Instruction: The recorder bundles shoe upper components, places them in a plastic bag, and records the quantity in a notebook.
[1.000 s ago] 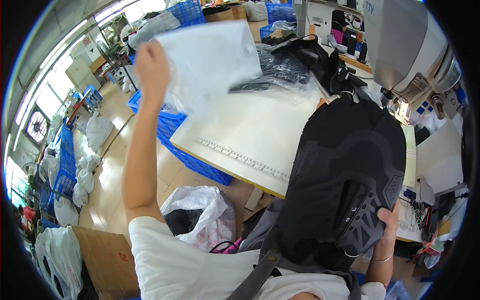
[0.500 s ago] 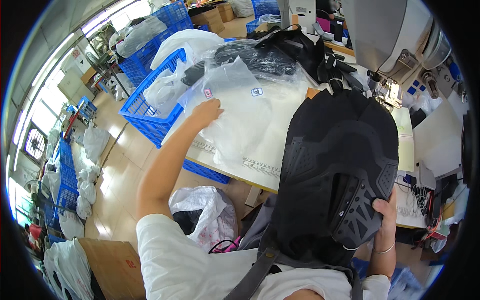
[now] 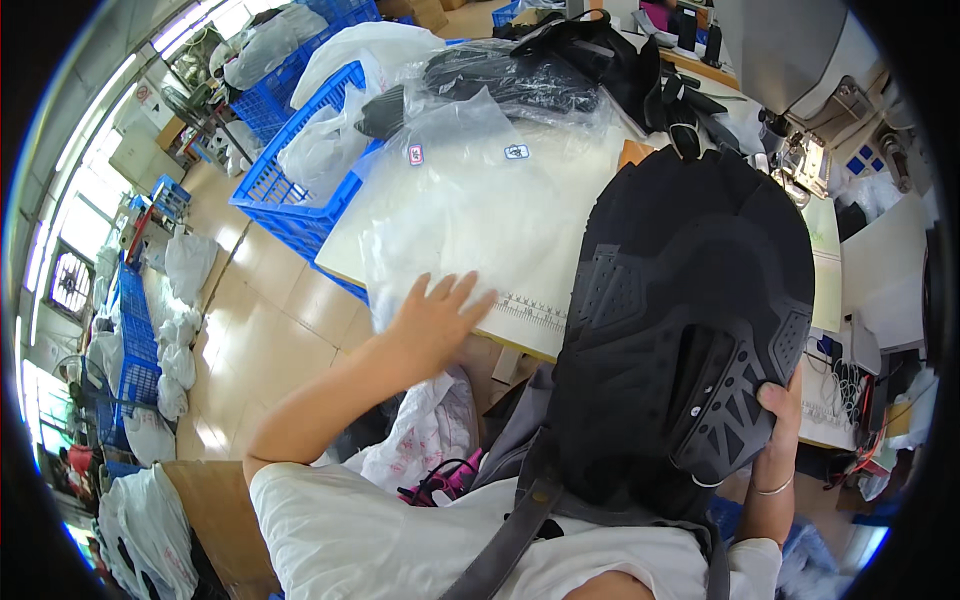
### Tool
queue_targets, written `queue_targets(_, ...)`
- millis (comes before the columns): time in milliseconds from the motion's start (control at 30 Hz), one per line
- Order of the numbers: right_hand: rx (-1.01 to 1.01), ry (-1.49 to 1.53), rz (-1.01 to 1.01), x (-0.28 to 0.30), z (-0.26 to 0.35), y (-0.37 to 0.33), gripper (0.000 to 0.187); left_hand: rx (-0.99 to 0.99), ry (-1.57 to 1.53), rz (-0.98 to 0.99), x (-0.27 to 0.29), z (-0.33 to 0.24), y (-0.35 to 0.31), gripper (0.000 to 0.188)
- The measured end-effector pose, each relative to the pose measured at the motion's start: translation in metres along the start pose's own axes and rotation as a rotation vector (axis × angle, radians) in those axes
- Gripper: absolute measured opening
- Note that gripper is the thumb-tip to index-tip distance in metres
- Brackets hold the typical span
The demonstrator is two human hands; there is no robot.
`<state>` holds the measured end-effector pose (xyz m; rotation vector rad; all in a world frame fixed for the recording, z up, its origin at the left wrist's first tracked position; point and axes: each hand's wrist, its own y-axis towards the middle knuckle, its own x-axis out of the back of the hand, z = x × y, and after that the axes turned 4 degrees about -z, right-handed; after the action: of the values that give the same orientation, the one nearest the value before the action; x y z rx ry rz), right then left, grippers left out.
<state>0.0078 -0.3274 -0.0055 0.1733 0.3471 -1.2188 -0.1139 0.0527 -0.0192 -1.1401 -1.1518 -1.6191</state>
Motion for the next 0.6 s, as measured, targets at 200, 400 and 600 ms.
queue_targets(200,0.000,0.026,0.010,0.001,-0.003,-0.002,0.077,0.272,-0.043,0.156,-0.013,0.045,-0.008,0.032)
queue_targets(400,-0.016,0.047,0.006,-0.002,-0.007,-0.009,0.076,0.584,-0.476,-0.383,-0.003,0.071,0.039,0.018)
queue_targets(600,-0.086,0.085,0.067,-0.006,-0.009,-0.009,0.073,0.535,-0.710,-0.192,0.013,0.043,0.089,0.023)
